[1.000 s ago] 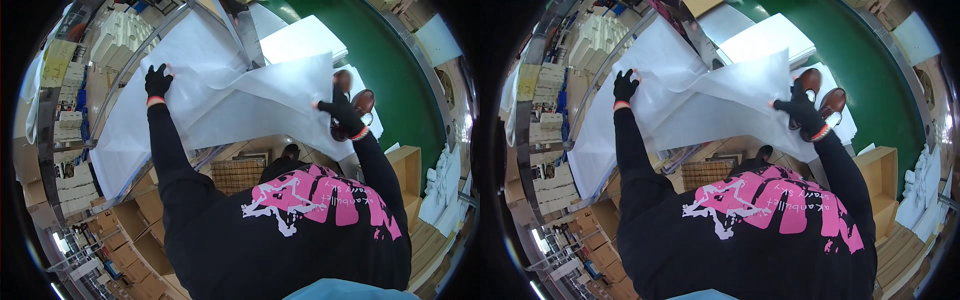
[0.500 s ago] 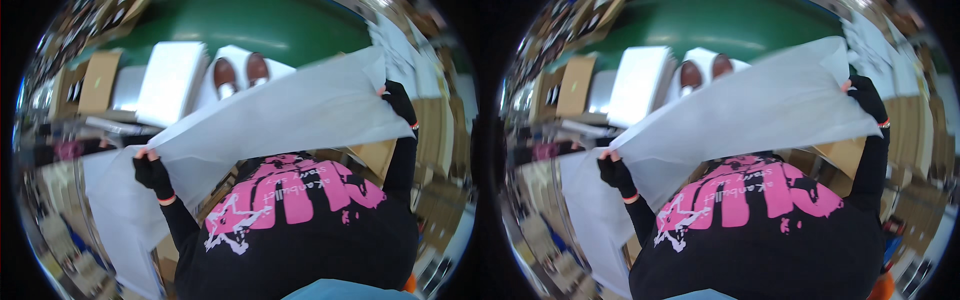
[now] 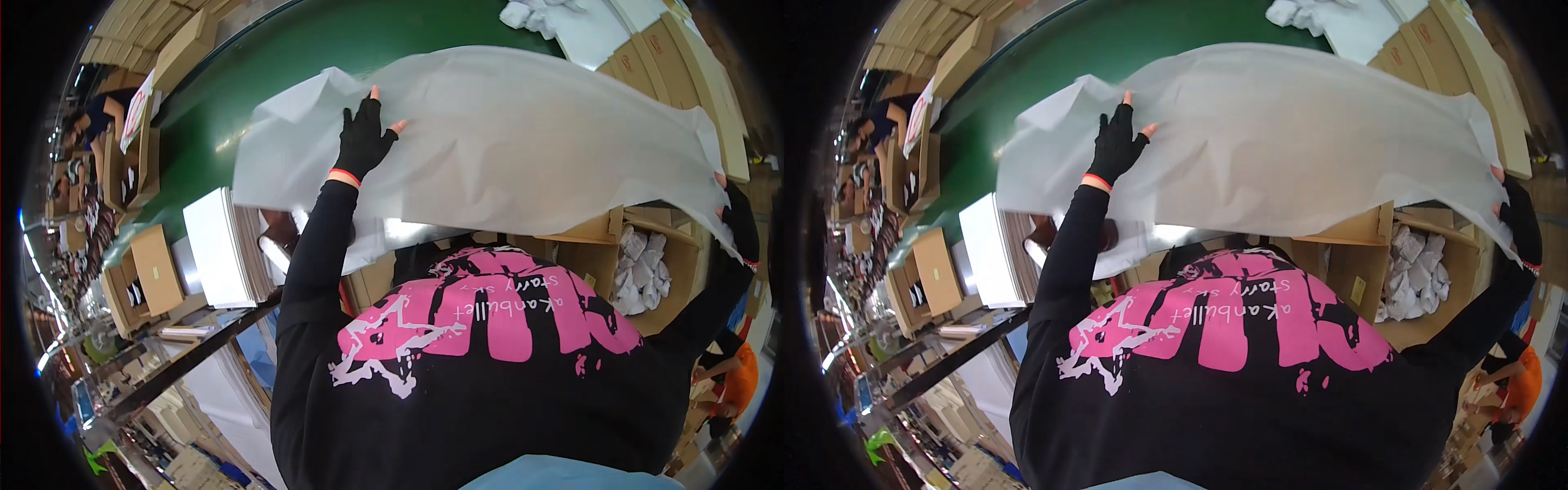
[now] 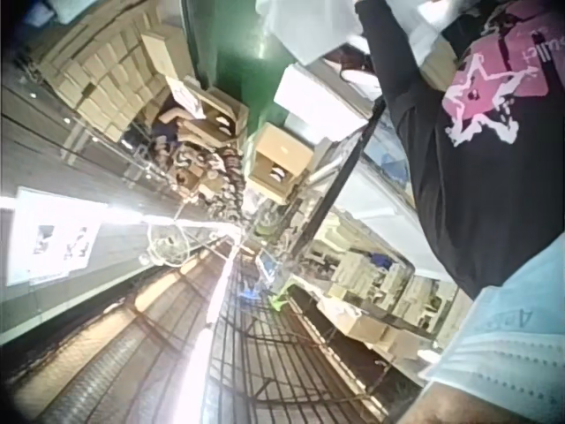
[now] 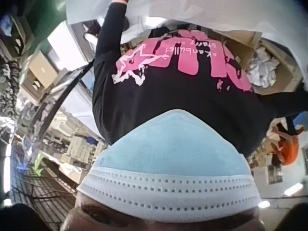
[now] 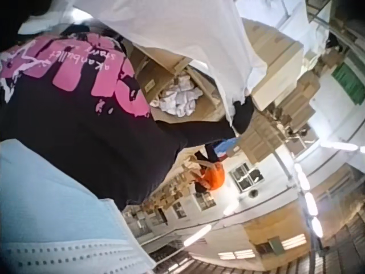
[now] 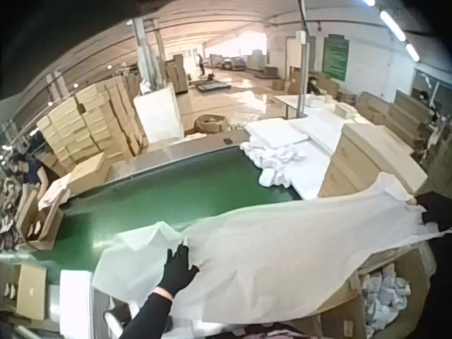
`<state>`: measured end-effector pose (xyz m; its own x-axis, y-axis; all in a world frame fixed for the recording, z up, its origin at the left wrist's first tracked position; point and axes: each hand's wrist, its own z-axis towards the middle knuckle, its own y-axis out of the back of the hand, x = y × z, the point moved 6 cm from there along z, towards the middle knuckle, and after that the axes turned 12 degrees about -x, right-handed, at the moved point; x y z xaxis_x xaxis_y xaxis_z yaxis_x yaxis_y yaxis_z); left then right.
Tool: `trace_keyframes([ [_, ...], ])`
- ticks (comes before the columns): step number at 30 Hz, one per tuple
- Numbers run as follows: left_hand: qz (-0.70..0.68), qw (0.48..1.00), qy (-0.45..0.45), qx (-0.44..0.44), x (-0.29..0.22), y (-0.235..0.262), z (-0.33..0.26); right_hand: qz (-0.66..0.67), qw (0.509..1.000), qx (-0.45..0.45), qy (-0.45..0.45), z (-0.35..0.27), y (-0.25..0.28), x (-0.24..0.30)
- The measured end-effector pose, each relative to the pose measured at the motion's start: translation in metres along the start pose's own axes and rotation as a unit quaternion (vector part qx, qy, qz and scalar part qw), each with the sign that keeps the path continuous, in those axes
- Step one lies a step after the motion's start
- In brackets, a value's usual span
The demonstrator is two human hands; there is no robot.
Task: Packing brown leather boots into cardboard boxes at a workstation.
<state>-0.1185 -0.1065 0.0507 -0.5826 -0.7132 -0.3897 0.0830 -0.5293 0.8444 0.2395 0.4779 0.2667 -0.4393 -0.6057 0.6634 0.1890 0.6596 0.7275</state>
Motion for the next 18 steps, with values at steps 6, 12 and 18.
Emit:
trace_keyframes([
  [6, 0.045, 0.991, 0.06, 0.11, 0.044, -0.059, 0.008, 0.197, 0.947, -0.18, -0.178, -0.016, 0.1, -0.198],
  [12, -0.094, 0.982, 0.118, 0.114, -0.003, -0.017, -0.071, -0.283, 0.833, -0.426, 0.211, -0.005, -0.109, 0.081],
  [18, -0.093, 0.95, 0.263, 0.138, -0.022, -0.022, -0.126, -0.513, 0.848, 0.108, 0.076, 0.096, -0.252, -0.03],
])
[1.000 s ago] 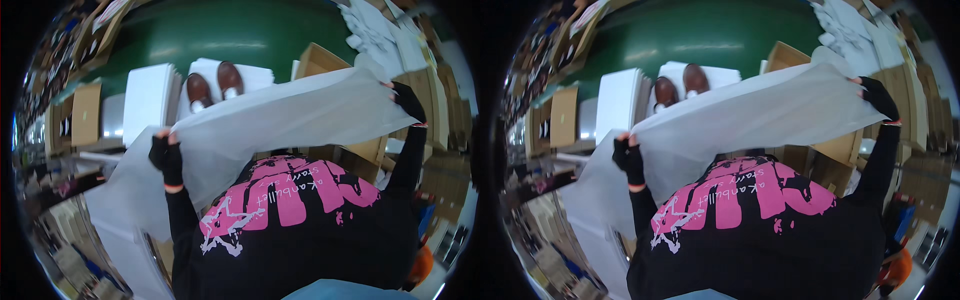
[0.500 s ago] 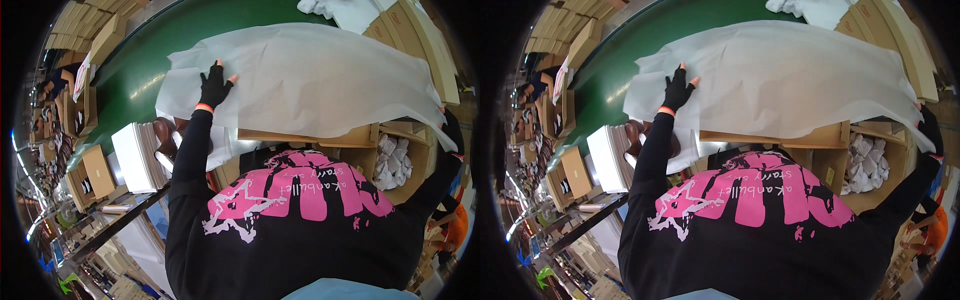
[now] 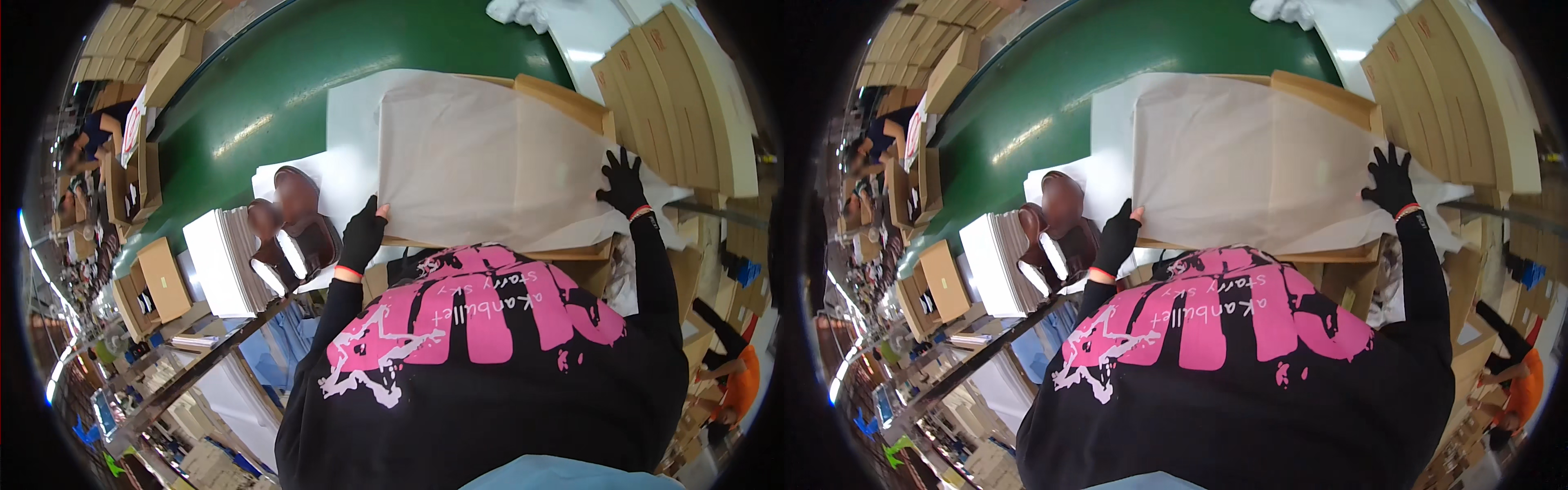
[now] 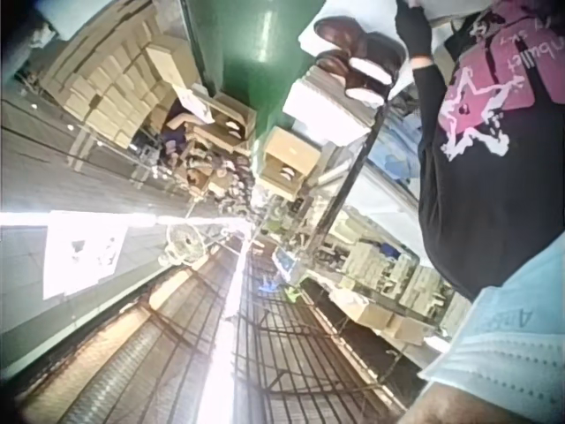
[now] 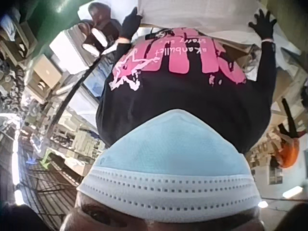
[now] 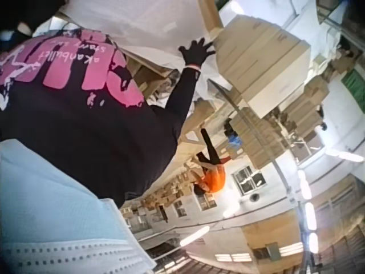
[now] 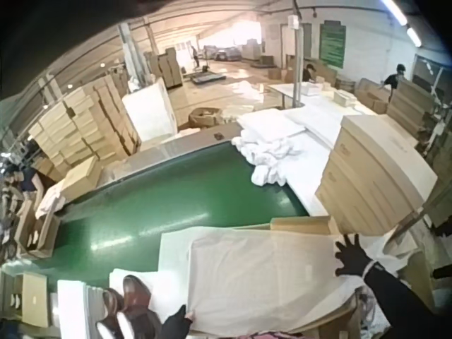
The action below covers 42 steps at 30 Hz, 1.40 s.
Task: Packing brown leather boots into cardboard boxes at a workstation.
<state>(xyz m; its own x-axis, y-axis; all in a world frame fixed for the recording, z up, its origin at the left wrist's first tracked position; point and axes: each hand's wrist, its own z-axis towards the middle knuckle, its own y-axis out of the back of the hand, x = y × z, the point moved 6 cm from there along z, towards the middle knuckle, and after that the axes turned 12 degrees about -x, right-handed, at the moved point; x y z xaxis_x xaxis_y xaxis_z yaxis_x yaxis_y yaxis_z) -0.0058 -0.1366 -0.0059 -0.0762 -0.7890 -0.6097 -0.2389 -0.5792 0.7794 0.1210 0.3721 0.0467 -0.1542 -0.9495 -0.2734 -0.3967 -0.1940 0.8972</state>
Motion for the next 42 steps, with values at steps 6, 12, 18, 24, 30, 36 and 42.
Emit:
trace_keyframes([
  [6, 0.053, 0.997, -0.04, -0.026, -0.025, 0.016, -0.011, 0.364, 0.799, -0.451, 0.161, 0.121, 0.083, 0.049],
  [12, 0.043, 0.997, -0.042, 0.044, -0.018, 0.009, -0.029, 0.237, 0.832, -0.453, 0.214, 0.201, 0.149, 0.241],
  [18, 0.035, 0.997, -0.018, 0.072, -0.029, 0.005, -0.047, 0.203, 0.85, -0.408, 0.263, 0.227, 0.169, 0.315],
  [24, -0.041, 0.989, -0.067, -0.122, -0.023, -0.006, -0.03, 0.157, 0.858, -0.312, 0.377, 0.122, 0.142, 0.292],
  [30, -0.059, 0.992, -0.077, -0.078, -0.044, -0.01, 0.01, -0.016, 0.941, -0.092, 0.326, 0.153, 0.035, 0.248],
  [36, -0.071, 0.995, -0.062, -0.038, -0.042, -0.006, 0.013, -0.03, 0.904, -0.301, 0.303, 0.178, 0.065, 0.214],
  [42, -0.083, 0.996, -0.012, -0.042, -0.03, -0.012, 0.005, 0.033, 0.959, -0.14, 0.243, 0.108, 0.049, 0.208],
])
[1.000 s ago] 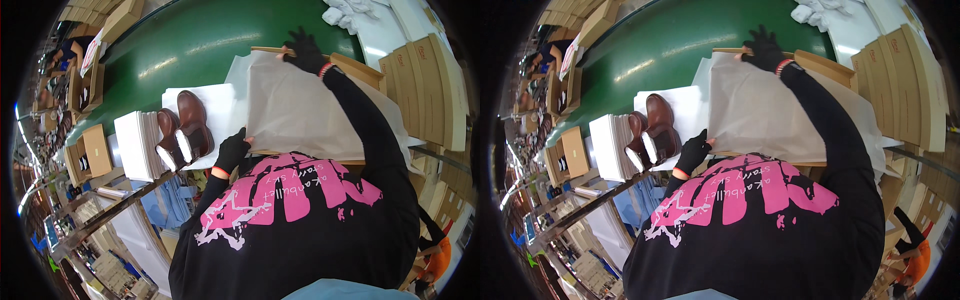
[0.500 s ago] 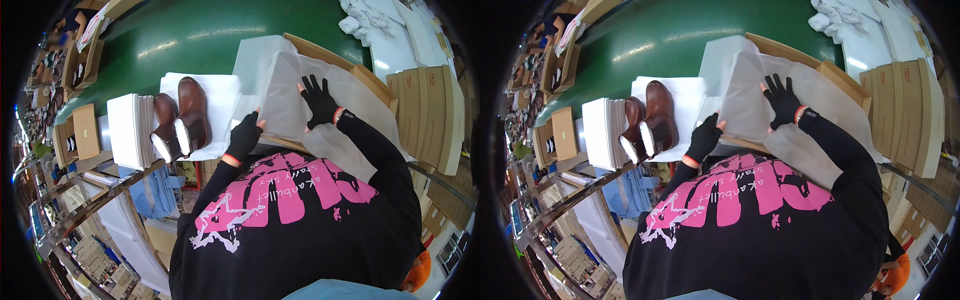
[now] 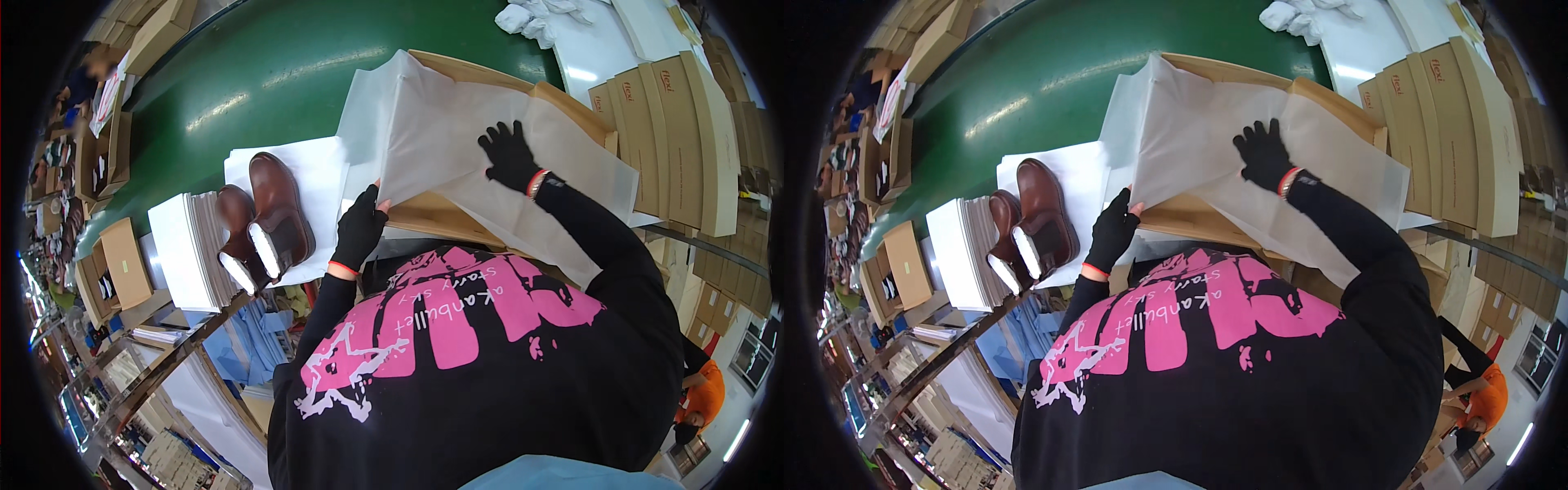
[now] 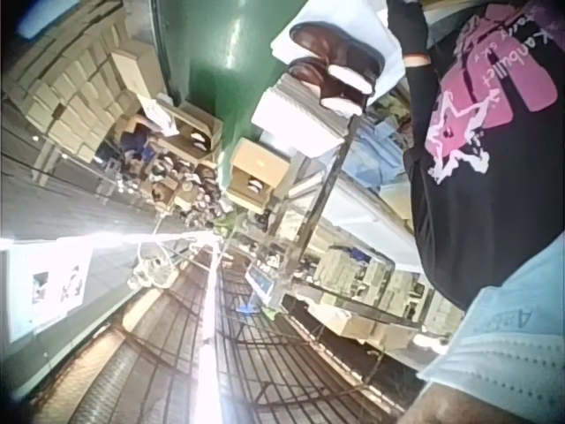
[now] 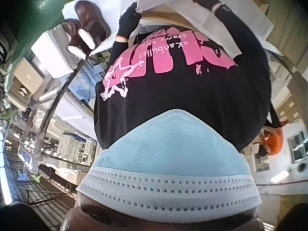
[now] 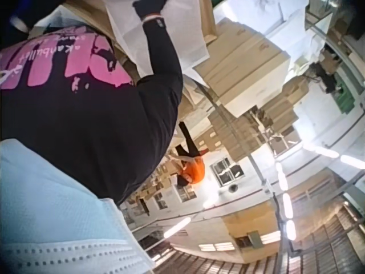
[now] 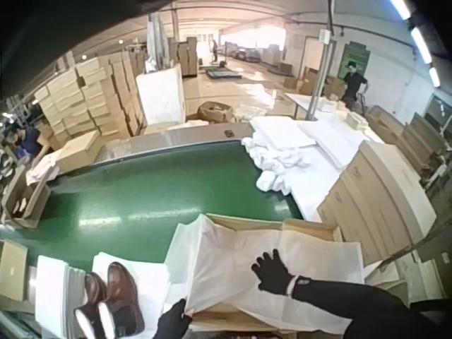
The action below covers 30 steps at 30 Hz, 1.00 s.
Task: Packing brown leather boots into cardboard boxes at a workstation.
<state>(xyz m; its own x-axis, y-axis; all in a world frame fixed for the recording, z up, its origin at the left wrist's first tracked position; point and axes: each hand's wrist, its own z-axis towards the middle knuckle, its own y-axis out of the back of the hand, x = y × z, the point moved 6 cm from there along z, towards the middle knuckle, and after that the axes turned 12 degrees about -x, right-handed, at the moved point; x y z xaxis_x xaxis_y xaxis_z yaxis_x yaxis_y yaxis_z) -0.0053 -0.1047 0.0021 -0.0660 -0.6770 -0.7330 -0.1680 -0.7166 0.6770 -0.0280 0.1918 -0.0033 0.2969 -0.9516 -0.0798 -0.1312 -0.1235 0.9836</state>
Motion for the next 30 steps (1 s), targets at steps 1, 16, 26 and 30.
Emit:
trace_keyframes([
  [1, 0.0, 0.999, -0.027, -0.022, -0.002, 0.0, 0.002, 0.001, 1.0, -0.011, -0.016, -0.002, -0.007, 0.01],
  [16, -0.152, 0.972, 0.039, -0.172, 0.066, 0.072, -0.033, 0.058, 0.998, 0.008, 0.027, 0.02, -0.03, 0.064],
  [26, 0.128, 0.963, 0.211, -0.111, 0.221, 0.264, -0.166, 0.077, 0.996, 0.054, 0.01, 0.02, -0.04, 0.062],
  [30, 0.007, 0.942, 0.253, -0.22, 0.255, 0.198, -0.143, 0.07, 0.996, 0.05, 0.006, 0.014, -0.037, 0.065],
])
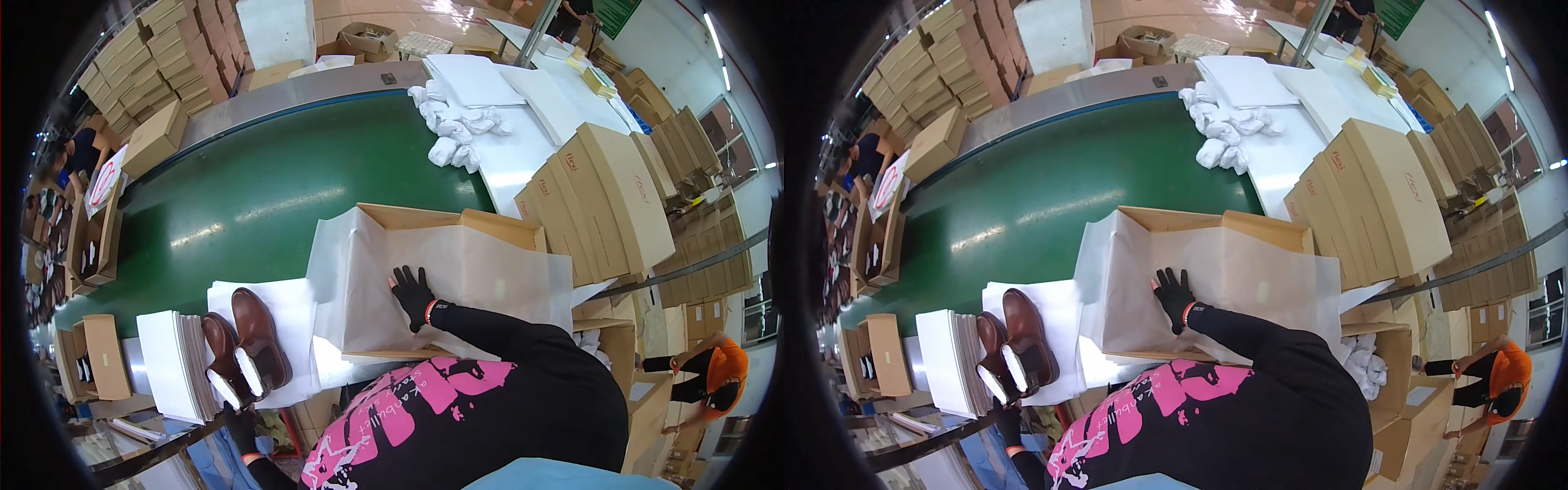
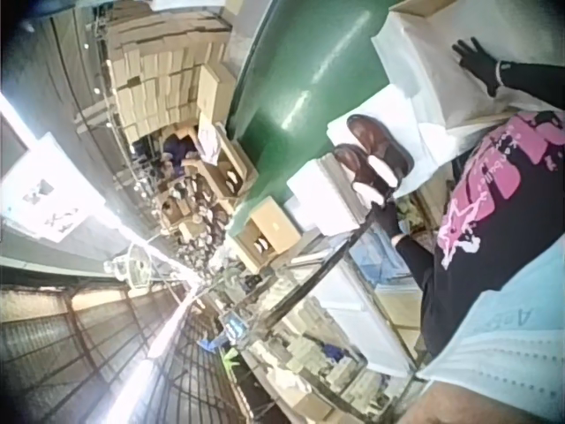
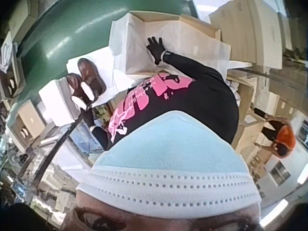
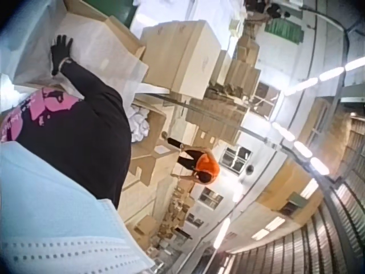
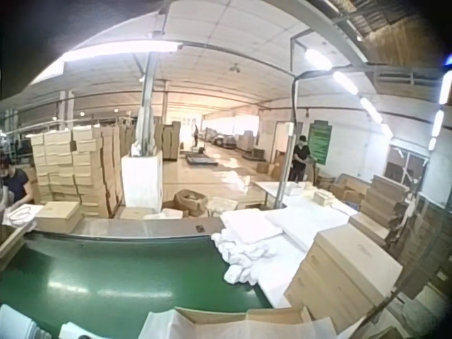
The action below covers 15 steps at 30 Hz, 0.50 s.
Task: Packing brown leather boots into cardboard boxes at a workstation.
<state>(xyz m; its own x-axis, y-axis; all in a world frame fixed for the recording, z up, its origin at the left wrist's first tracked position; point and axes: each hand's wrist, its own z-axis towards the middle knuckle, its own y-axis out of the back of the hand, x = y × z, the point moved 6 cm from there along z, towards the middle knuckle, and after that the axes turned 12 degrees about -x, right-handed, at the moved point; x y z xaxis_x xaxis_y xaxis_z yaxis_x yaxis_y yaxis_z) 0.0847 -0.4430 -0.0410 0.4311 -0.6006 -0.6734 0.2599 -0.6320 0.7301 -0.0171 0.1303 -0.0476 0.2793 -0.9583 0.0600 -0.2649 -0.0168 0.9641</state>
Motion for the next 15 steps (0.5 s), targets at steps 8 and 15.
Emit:
trace_keyframes([
  [8, 0.084, 0.969, 0.026, -0.232, -0.009, -0.014, -0.005, 0.053, 0.998, -0.043, 0.015, -0.014, 0.017, 0.025],
  [15, -0.114, 0.95, 0.031, -0.288, -0.045, 0.11, 0.069, 0.071, 0.996, -0.042, 0.034, -0.026, 0.033, 0.028],
])
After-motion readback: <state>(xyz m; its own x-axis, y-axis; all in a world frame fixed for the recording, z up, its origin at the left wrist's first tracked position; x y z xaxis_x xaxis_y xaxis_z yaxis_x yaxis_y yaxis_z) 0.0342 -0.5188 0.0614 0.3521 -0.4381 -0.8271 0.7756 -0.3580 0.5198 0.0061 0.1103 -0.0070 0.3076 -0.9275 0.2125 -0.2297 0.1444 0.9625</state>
